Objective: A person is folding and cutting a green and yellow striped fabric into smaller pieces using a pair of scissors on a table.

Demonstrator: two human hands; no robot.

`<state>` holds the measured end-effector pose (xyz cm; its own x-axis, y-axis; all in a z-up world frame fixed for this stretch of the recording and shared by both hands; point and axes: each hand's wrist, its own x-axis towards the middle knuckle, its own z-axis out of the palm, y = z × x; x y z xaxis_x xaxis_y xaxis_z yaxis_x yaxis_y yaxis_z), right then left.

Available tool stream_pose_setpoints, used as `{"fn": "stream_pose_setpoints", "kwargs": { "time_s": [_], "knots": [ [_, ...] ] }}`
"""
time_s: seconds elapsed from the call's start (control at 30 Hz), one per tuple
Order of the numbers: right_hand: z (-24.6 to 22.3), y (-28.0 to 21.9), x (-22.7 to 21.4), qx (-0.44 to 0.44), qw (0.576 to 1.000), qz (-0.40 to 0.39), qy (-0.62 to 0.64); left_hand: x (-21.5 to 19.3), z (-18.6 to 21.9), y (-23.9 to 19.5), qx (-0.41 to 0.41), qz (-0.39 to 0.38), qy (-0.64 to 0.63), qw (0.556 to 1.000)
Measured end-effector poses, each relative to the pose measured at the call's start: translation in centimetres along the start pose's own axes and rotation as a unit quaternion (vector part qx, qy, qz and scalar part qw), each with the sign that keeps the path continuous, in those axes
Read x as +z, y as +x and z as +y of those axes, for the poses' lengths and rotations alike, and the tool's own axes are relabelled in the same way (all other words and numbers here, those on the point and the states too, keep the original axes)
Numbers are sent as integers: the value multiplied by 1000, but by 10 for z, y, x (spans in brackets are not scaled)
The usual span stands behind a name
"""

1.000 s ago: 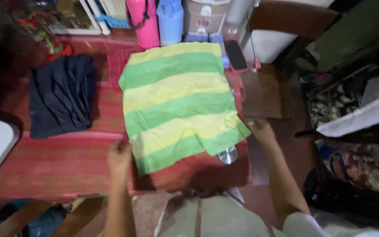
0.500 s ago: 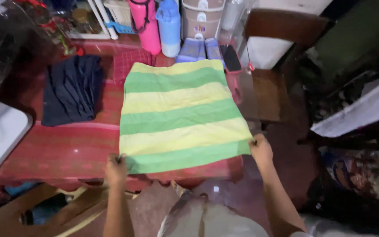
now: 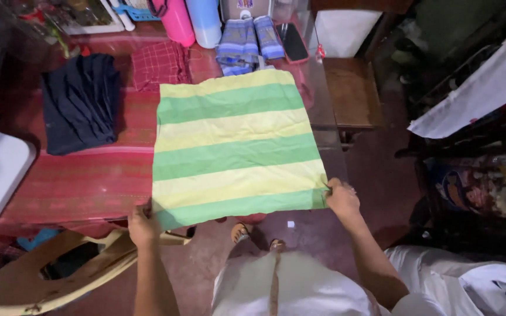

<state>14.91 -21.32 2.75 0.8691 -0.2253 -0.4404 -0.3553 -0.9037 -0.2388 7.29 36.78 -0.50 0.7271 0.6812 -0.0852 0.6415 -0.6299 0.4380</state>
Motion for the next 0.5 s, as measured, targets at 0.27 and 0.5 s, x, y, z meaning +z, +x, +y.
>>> {"fn": "stream_pose_setpoints", "kwargs": {
  "time_s": [0.27,0.5],
  "knots": [
    [-92,-15,9,-204,929,299,-77,3,96,-32,422,136,32,896],
    [-107,7,42,-164,963,177,-117,29,102,-5,299,-85,150,939]
  ]
}}
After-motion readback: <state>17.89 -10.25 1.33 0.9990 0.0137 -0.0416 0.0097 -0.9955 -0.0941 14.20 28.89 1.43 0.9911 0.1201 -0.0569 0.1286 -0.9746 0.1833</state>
